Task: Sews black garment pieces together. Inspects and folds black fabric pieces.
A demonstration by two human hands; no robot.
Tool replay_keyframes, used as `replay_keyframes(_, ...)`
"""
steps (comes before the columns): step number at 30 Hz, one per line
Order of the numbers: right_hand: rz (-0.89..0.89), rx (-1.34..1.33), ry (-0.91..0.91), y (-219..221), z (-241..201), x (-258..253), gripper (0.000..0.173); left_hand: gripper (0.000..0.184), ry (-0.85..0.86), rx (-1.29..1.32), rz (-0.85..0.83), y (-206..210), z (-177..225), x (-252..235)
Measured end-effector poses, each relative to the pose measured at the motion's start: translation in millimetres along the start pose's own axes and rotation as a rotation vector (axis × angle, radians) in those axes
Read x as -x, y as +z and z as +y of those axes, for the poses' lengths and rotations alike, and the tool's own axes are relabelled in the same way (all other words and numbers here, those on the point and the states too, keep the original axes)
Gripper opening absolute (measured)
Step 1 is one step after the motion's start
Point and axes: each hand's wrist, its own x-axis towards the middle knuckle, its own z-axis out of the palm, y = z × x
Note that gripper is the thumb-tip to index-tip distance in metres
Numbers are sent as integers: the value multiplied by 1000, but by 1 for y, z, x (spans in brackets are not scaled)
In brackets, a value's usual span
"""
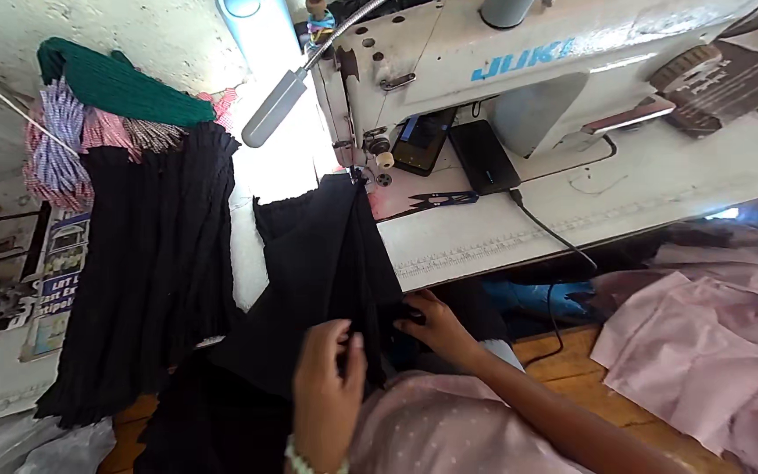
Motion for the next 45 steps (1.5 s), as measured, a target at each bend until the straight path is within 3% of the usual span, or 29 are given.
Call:
replay_keyframes(3, -89, -59, -102, 3, -2, 10, 22, 43, -218, 228, -207, 39, -3, 14)
replay_keyframes(7, -203, -96, -104, -4, -14, 44, 21, 19, -418, 558, -321, 38, -19, 28)
replay_keyframes(10, -108, -72, -242, -1, -15, 66, 17, 5, -512, 891, -336, 21, -22, 31)
replay_keyframes(12, -28, -64, -366, 4, -15, 76, 24, 5, -572, 1031, -357, 10, -23, 33)
replay_keyframes(15, -33, -98, -443, 7, -25, 81, 47, 10, -621, 1176, -423, 0, -24, 38)
replay_keyframes(17, -59, -121, -444, 10, -30, 79, 39, 9, -615, 1280, -490, -3, -25, 42)
replay_keyframes(19, -59, -112, -397, 14, -33, 77, 25, 7, -592, 1257, -467, 2, -22, 45)
replay_keyframes(25, -49, -147, -299, 25, -39, 77, 26, 31, -704, 1233, -349, 8, -17, 51)
replay_keyframes(29, -69, -158, -327, 26, -38, 77, 22, 43, -806, 1244, -428, -4, -21, 50)
replay_keyframes(33, -75, -174, -334, 24, -35, 78, 22, 12, -849, 1297, -490, -13, -28, 59)
replay_keyframes(36, -70, -178, -331, 22, -33, 80, 22, 10, -832, 1283, -373, -18, -28, 69)
replay_keyframes(41, -83, -175, -366, 23, -34, 80, 22, 14, -754, 1262, -8, -20, -13, 79)
replay_keyframes(45, -91, -147, -415, 23, -36, 78, 20, 3, -384, 953, 143, -18, -6, 84)
